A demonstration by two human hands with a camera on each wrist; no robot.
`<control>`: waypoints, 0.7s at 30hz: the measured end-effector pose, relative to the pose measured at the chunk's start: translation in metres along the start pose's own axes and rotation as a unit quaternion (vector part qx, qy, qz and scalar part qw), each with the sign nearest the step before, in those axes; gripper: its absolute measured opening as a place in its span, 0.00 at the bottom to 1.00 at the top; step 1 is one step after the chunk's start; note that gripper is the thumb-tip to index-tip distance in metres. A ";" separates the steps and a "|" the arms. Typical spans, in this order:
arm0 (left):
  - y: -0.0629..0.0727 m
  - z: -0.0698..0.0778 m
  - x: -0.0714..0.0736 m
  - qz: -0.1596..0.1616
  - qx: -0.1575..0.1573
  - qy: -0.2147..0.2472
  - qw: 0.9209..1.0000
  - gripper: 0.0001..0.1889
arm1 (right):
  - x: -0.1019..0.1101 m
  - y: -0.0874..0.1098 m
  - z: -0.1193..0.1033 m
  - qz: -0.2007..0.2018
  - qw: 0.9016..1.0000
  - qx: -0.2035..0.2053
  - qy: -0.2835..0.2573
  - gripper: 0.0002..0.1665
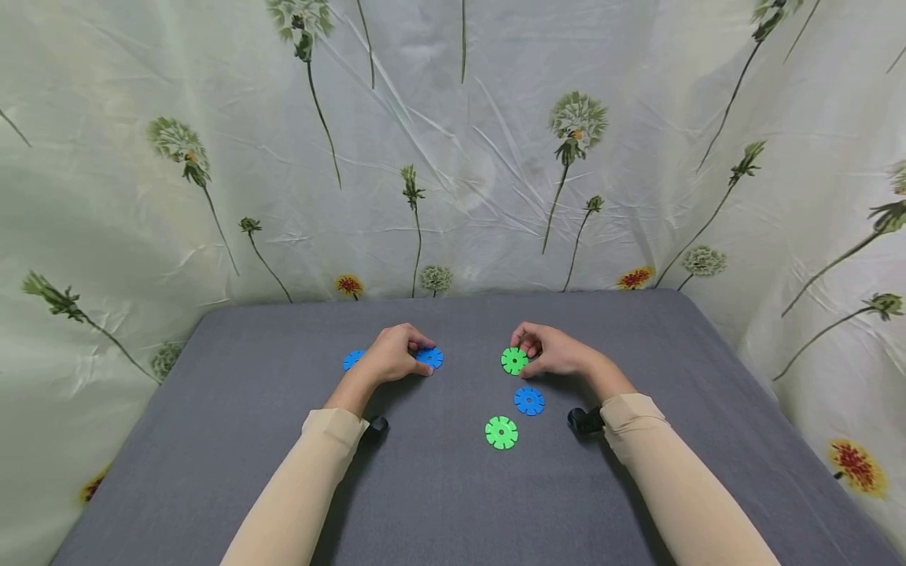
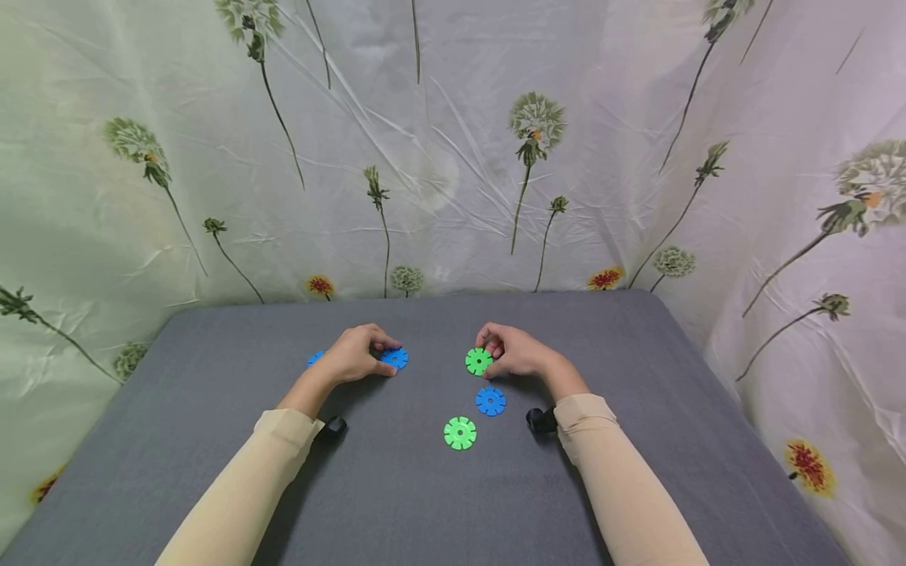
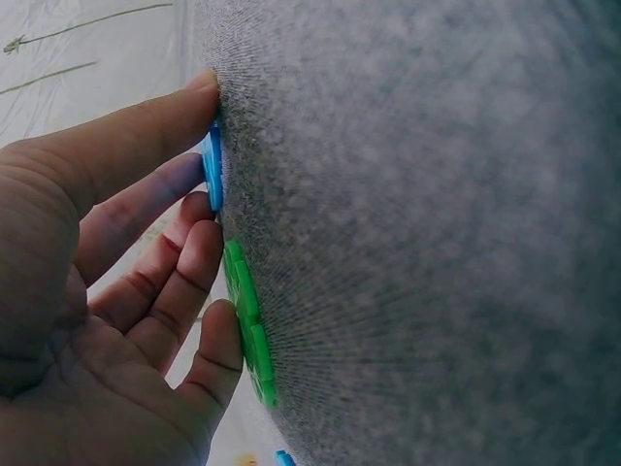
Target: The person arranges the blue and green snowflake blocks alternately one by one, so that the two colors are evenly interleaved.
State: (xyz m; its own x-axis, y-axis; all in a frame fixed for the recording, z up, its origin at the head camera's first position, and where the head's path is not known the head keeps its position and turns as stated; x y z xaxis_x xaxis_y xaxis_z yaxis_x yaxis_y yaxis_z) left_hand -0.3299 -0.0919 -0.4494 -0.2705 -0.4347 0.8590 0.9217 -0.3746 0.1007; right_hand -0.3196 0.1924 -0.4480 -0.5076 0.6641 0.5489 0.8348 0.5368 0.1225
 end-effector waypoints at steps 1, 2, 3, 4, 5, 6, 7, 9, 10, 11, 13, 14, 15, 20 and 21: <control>0.000 0.000 0.000 0.000 0.001 0.001 1.000 0.23 | 0.000 0.000 0.000 0.000 1.000 0.001 0.000 0.26; 0.000 0.000 0.000 -0.001 0.002 0.003 1.000 0.22 | 0.000 0.000 0.000 0.000 1.000 -0.001 -0.002 0.26; 0.000 -0.001 0.000 -0.001 0.002 0.004 1.000 0.22 | 0.000 0.000 0.001 0.000 1.000 -0.001 -0.004 0.26; 0.000 -0.001 0.000 -0.001 0.003 0.004 1.000 0.22 | 0.000 -0.001 0.001 0.000 1.000 -0.001 -0.006 0.27; 0.000 -0.001 0.000 -0.001 0.003 0.004 1.000 0.22 | 0.000 -0.001 0.002 0.000 1.000 -0.001 -0.007 0.27; 0.000 -0.001 0.000 -0.001 0.003 0.005 1.000 0.22 | 0.000 -0.001 0.003 -0.001 1.000 0.000 -0.010 0.27; 0.000 -0.001 0.000 -0.001 0.004 0.005 1.000 0.22 | 0.000 -0.001 0.003 -0.002 1.000 0.001 -0.013 0.28; 0.000 -0.002 0.000 0.000 0.005 0.005 1.000 0.22 | 0.000 0.000 0.004 -0.004 1.000 0.002 -0.018 0.29; 0.000 -0.002 -0.001 0.000 0.005 0.006 1.000 0.22 | 0.000 0.000 0.004 -0.005 1.000 0.003 -0.019 0.29; 0.000 -0.002 -0.001 -0.001 0.006 0.006 1.000 0.22 | 0.000 0.000 0.004 -0.006 1.000 0.004 -0.019 0.30; 0.000 -0.002 -0.001 -0.001 0.008 0.007 1.000 0.22 | 0.000 0.001 0.004 -0.007 1.000 0.006 -0.019 0.31; 0.000 -0.002 -0.001 -0.002 0.009 0.007 1.000 0.22 | 0.000 0.001 0.004 -0.007 1.000 0.006 -0.016 0.31; 0.000 -0.002 -0.001 -0.003 0.009 0.008 1.000 0.22 | 0.000 0.001 0.004 -0.007 1.000 0.007 -0.014 0.31; 0.001 -0.002 0.000 -0.004 0.016 0.012 1.000 0.22 | 0.000 0.002 0.004 -0.009 1.000 0.009 -0.005 0.31; 0.001 -0.002 0.000 -0.004 0.016 0.013 1.000 0.22 | 0.000 0.002 0.004 -0.010 1.000 0.008 -0.004 0.31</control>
State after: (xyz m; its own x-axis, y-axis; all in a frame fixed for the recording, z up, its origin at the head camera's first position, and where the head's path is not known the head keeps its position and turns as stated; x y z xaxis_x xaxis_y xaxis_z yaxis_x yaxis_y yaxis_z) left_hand -0.3296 -0.0936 -0.4505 -0.2849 -0.4531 0.8447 0.9278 -0.3517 0.1243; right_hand -0.3192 0.1955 -0.4514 -0.5251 0.6578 0.5399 0.8213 0.5581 0.1188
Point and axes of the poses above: each hand's wrist, its own y-axis away from the middle knuckle, its own x-axis out of the back of the hand, z = x × y, the point moved 6 cm from there along -y, towards the middle knuckle, and after that the axes turned 6 degrees about -y, right-handed, at the moved point
